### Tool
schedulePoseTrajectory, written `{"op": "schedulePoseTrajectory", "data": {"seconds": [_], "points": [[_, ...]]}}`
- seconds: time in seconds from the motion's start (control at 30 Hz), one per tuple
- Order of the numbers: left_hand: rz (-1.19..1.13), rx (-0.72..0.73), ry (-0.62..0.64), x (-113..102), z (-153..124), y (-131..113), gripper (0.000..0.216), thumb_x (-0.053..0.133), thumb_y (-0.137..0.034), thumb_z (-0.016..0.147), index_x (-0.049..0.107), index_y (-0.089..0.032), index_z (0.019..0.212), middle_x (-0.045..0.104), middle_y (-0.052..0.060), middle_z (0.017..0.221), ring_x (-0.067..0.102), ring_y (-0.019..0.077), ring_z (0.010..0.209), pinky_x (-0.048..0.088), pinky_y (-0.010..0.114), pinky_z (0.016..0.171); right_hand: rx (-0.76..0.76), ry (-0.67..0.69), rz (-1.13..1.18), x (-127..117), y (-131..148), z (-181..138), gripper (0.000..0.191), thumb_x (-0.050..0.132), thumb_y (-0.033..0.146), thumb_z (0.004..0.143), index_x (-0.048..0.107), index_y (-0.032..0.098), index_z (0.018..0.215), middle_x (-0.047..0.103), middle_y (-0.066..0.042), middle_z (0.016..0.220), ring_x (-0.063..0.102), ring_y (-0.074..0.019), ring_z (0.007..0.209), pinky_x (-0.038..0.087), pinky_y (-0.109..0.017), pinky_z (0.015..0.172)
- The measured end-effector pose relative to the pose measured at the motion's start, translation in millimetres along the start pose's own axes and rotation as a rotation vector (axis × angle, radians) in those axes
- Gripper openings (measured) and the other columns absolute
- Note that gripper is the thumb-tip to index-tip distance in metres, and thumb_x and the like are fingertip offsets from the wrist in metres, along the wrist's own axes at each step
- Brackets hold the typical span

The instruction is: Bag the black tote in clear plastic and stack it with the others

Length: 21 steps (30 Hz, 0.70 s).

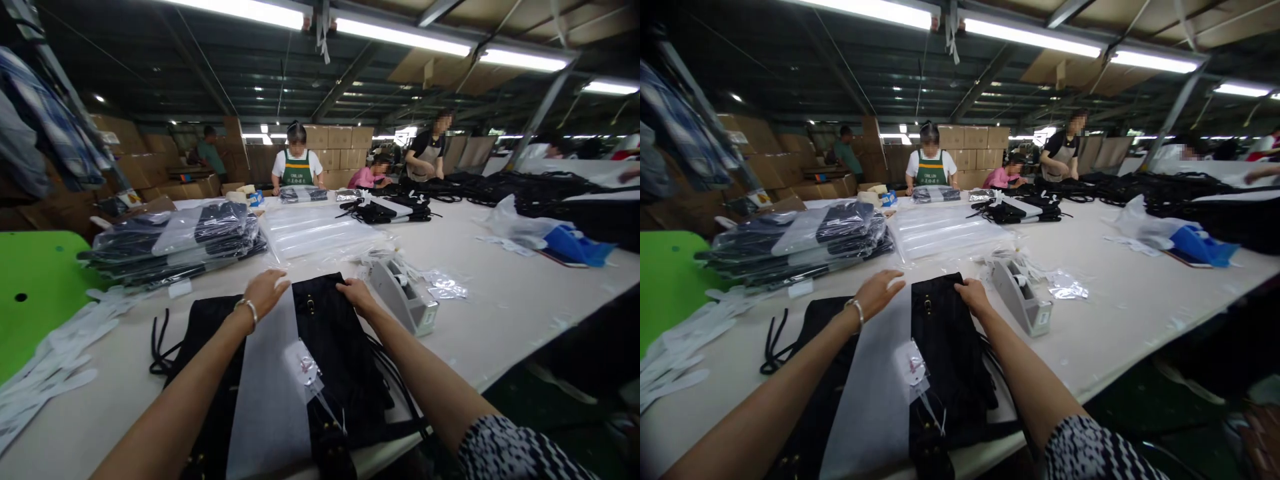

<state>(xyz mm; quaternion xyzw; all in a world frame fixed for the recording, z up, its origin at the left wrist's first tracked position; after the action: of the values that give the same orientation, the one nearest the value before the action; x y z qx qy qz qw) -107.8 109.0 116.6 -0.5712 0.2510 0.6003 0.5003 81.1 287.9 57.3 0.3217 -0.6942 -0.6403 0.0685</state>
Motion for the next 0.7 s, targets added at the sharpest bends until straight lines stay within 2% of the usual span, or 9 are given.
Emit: {"op": "schedulePoseTrajectory", "data": {"seconds": [0.1,0.2,0.27,0.33,0.47,0.57,0.7], "points": [[-0.062,0.068,0.073,35,35,-55,0.048,0.043,-0.046,0.095,0.055,-0.021,0.134,0.059,0.008,0.139,0.053,0.0231,0.128,0.037,0.033,0.109,0.089,0.079,0.13,6,-2,1,0.022,0.06,0.033,0.095,0.062,0.014,0.085,0.064,0.003,0.072,0.061,-0.0107,0.062,0.053,-0.027,0.063],[-0.085,0.083,0.156,69,63,-82,0.052,0.044,-0.048,0.095,0.051,-0.021,0.139,0.058,0.012,0.139,0.055,0.0272,0.125,0.041,0.038,0.104,0.15,0.162,0.247,6,-6,-5,0.016,0.062,0.028,0.093,0.061,0.014,0.085,0.065,0.002,0.071,0.061,-0.0095,0.06,0.052,-0.024,0.061],[-0.089,0.101,0.226,85,74,-87,0.048,0.044,-0.047,0.094,0.054,-0.024,0.136,0.061,0.01,0.135,0.058,0.0269,0.121,0.044,0.038,0.1,0.184,0.231,0.304,2,-10,-15,0.013,0.069,0.026,0.086,0.061,0.015,0.087,0.065,0.002,0.069,0.06,-0.0095,0.057,0.049,-0.022,0.057],[-0.081,0.116,0.28,96,80,-86,0.042,0.046,-0.047,0.093,0.06,-0.026,0.127,0.065,0.009,0.128,0.062,0.0265,0.115,0.045,0.038,0.096,0.221,0.306,0.334,-5,-14,-30,0.021,0.077,0.026,0.075,0.063,0.015,0.086,0.066,0.002,0.067,0.059,-0.0104,0.055,0.046,-0.021,0.052],[-0.015,0.063,0.284,111,83,-84,0.04,0.045,-0.047,0.093,0.064,-0.021,0.117,0.064,0.014,0.125,0.061,0.0306,0.114,0.043,0.045,0.097,0.266,0.416,0.338,-20,-24,-67,0.024,0.08,0.023,0.061,0.063,0.016,0.076,0.065,0.001,0.061,0.058,-0.0121,0.051,0.043,-0.021,0.047],[0.029,0.001,0.287,119,88,-86,0.042,0.039,-0.047,0.095,0.065,-0.02,0.115,0.063,0.016,0.127,0.057,0.0317,0.119,0.042,0.047,0.098,0.249,0.455,0.304,-29,-33,-97,0.02,0.075,0.02,0.058,0.064,0.016,0.074,0.065,0.002,0.06,0.056,-0.0118,0.049,0.042,-0.021,0.045],[0.055,-0.054,0.332,121,97,-88,0.048,0.036,-0.051,0.094,0.067,-0.02,0.112,0.063,0.016,0.128,0.056,0.0342,0.121,0.045,0.049,0.096,0.295,0.433,0.363,-36,-51,-125,0.021,0.066,0.027,0.062,0.064,0.015,0.079,0.064,0.001,0.06,0.055,-0.0118,0.046,0.039,-0.021,0.042]]}}
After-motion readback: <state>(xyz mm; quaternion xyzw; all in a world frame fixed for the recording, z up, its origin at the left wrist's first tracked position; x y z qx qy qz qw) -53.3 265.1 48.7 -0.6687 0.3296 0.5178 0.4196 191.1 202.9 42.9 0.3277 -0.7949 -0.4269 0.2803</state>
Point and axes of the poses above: each hand's wrist, its own z-axis towards the middle knuckle, its own x-axis out of the palm, y = z × x, the point moved 1 cm from there along z, towards the middle knuckle
